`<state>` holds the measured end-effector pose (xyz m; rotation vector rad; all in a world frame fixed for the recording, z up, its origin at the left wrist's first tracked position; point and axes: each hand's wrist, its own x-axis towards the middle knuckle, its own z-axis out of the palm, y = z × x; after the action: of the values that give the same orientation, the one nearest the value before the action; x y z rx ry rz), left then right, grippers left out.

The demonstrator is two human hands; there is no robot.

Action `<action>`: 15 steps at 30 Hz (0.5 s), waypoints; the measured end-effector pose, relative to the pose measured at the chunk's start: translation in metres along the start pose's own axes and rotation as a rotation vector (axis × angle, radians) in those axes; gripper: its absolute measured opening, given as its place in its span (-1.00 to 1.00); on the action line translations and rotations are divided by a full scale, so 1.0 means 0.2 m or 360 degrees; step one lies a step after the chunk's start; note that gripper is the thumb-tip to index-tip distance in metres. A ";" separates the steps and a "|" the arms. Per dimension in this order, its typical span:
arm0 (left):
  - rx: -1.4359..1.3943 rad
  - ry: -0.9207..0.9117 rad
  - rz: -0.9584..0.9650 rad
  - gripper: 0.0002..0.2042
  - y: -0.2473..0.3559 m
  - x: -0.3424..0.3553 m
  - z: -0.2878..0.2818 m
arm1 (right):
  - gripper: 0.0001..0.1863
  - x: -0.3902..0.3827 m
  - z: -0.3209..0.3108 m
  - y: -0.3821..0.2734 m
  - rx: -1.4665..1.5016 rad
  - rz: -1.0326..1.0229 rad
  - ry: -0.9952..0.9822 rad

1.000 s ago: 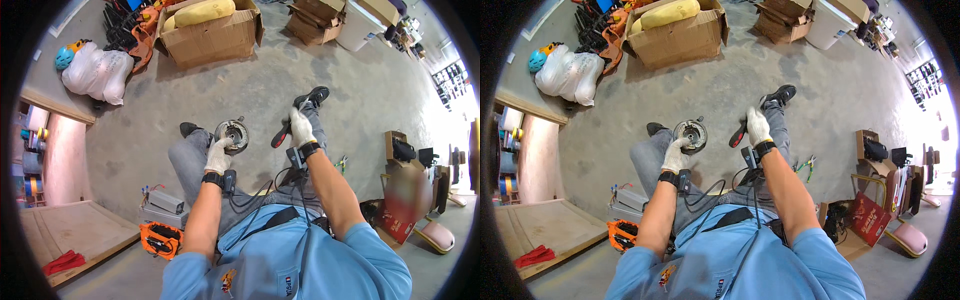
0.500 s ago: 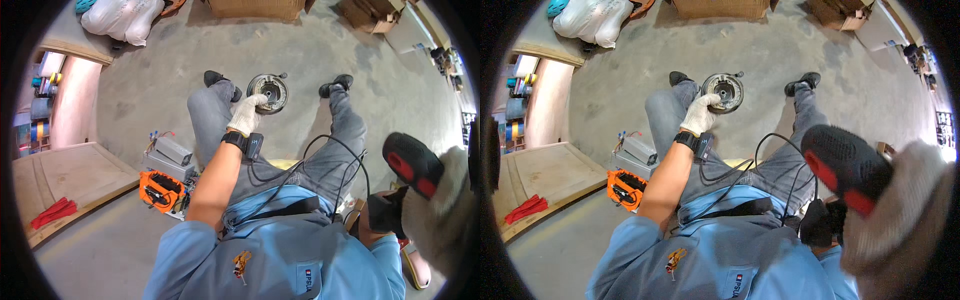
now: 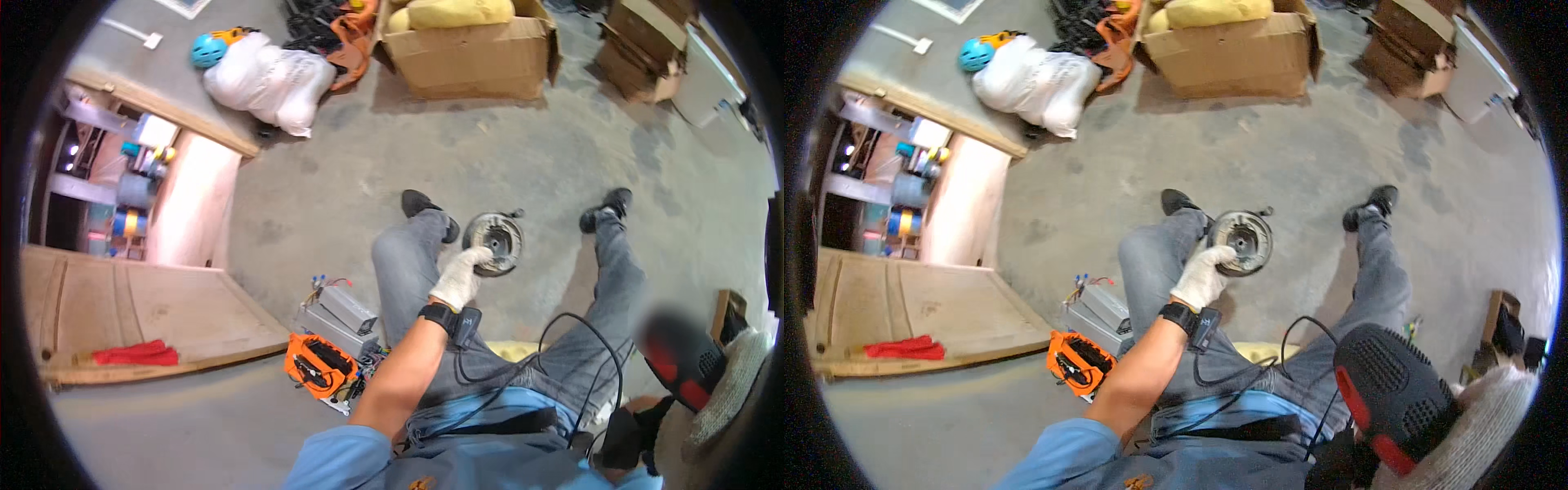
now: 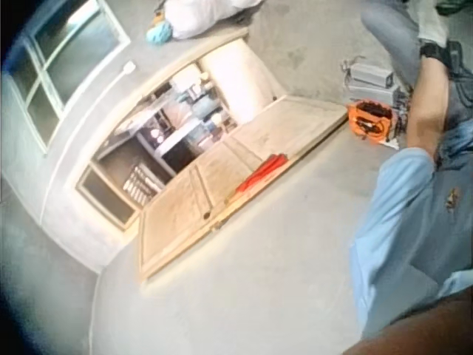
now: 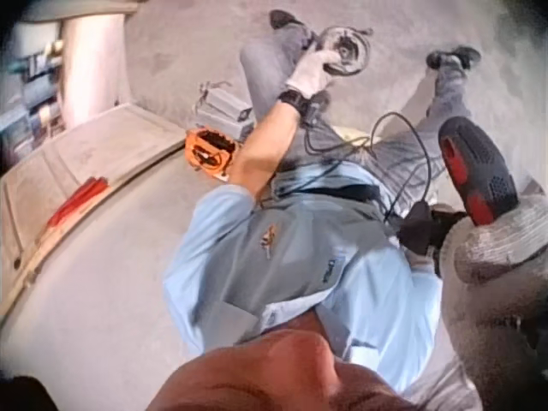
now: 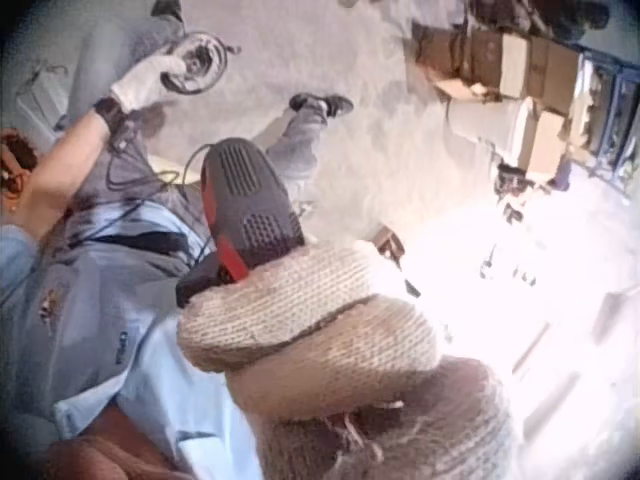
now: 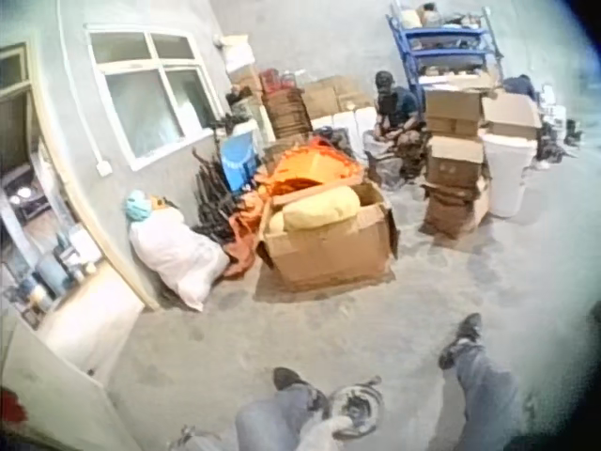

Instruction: Repairing and disassembling a mechanical component using a screwdriver and wire strippers.

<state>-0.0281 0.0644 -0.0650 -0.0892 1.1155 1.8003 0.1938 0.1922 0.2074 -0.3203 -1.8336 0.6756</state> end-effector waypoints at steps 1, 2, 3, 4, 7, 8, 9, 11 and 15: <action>-0.0034 0.0009 -0.0047 -0.43 0.00 -0.01 0.05 | -0.62 0.00 -0.02 0.02 -0.0053 -0.0024 -0.0016; -0.0074 0.0015 -0.0097 -0.45 0.01 -0.02 0.08 | -0.62 -0.01 -0.03 0.04 -0.0110 -0.0050 -0.0036; 0.0003 -0.0057 -0.0126 -0.47 0.05 -0.04 0.08 | -0.61 -0.02 -0.09 0.06 -0.0173 -0.0060 -0.0080; 0.0083 -0.0112 -0.0169 -0.49 0.11 -0.07 0.05 | -0.61 -0.04 -0.13 0.04 -0.0231 -0.0050 -0.0133; 0.0163 -0.0014 -0.0148 -0.46 0.09 -0.05 0.12 | -0.60 -0.05 -0.13 0.04 -0.0507 -0.0106 -0.0126; 0.0071 -0.0049 0.0011 -0.43 0.07 0.00 0.02 | -0.60 -0.04 -0.07 0.04 -0.0584 -0.0149 -0.0078; -0.0093 -0.0090 -0.0051 -0.38 0.07 -0.08 0.03 | -0.60 -0.05 -0.13 0.05 -0.0680 -0.0155 -0.0118; 0.0047 -0.0042 -0.0207 -0.47 0.14 -0.06 0.09 | -0.59 -0.07 -0.22 0.06 -0.0866 -0.0161 -0.0201; 0.0177 0.0006 -0.0118 -0.59 0.07 -0.03 0.07 | -0.58 -0.15 -0.23 0.01 -0.1160 -0.0140 -0.0201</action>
<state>-0.0299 0.0694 -0.0443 -0.0668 1.1975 1.6699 0.2466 0.1920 0.1944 -0.6756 -2.1541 -0.0633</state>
